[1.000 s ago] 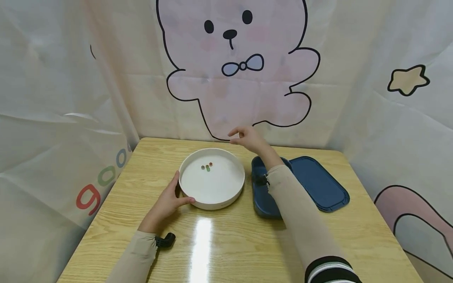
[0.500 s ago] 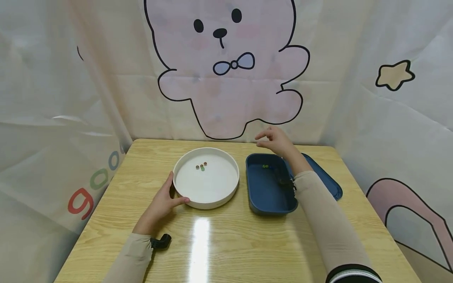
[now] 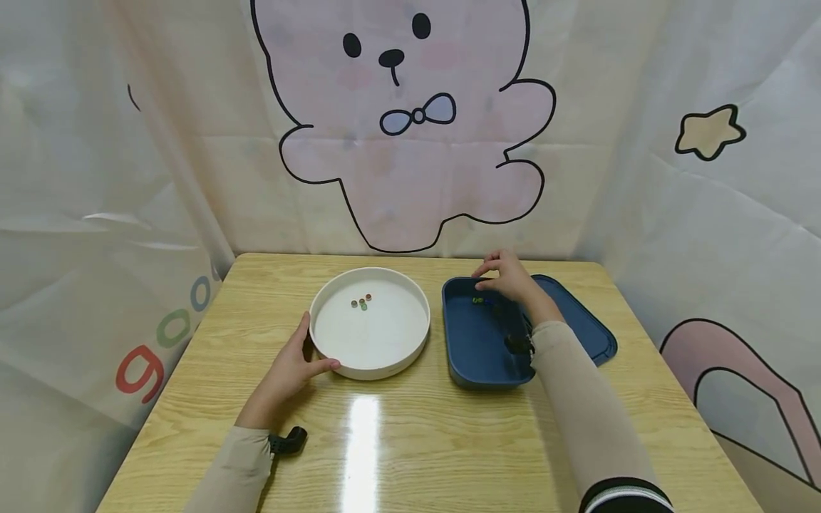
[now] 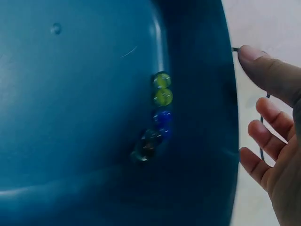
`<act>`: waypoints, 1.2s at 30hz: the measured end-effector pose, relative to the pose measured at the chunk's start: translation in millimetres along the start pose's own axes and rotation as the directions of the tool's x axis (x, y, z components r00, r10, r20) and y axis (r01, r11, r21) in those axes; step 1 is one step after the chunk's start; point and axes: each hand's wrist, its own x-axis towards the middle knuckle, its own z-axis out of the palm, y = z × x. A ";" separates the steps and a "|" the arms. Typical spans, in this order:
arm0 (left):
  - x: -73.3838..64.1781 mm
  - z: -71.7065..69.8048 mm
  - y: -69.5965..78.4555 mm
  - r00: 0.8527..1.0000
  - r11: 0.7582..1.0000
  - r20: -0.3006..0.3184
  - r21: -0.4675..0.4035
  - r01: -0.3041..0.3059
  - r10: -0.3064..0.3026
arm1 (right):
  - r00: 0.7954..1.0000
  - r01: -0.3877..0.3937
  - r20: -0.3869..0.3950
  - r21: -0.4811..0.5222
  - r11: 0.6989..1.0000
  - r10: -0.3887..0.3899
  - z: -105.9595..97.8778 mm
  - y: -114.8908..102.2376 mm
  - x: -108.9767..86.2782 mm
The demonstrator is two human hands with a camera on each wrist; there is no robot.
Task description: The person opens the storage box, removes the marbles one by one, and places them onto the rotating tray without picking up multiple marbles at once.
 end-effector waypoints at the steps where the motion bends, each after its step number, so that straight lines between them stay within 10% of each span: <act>1: -0.1 0.0 -0.2 1.000 1.000 -0.002 0.002 0.001 -0.001 | 1.000 -0.010 0.011 -0.003 1.000 0.010 1.3 1.2 -0.7; 25: 0.0 2.0 0.3 1.000 1.000 -0.008 -0.011 -0.001 0.001 | 0.995 -0.063 0.059 -0.200 0.978 0.077 19.7 15.5 -3.7; 36: -1.0 0.7 1.3 1.000 1.000 -0.003 -0.002 0.012 -0.012 | 0.995 -0.058 0.055 -0.387 0.920 0.086 29.9 18.3 -1.8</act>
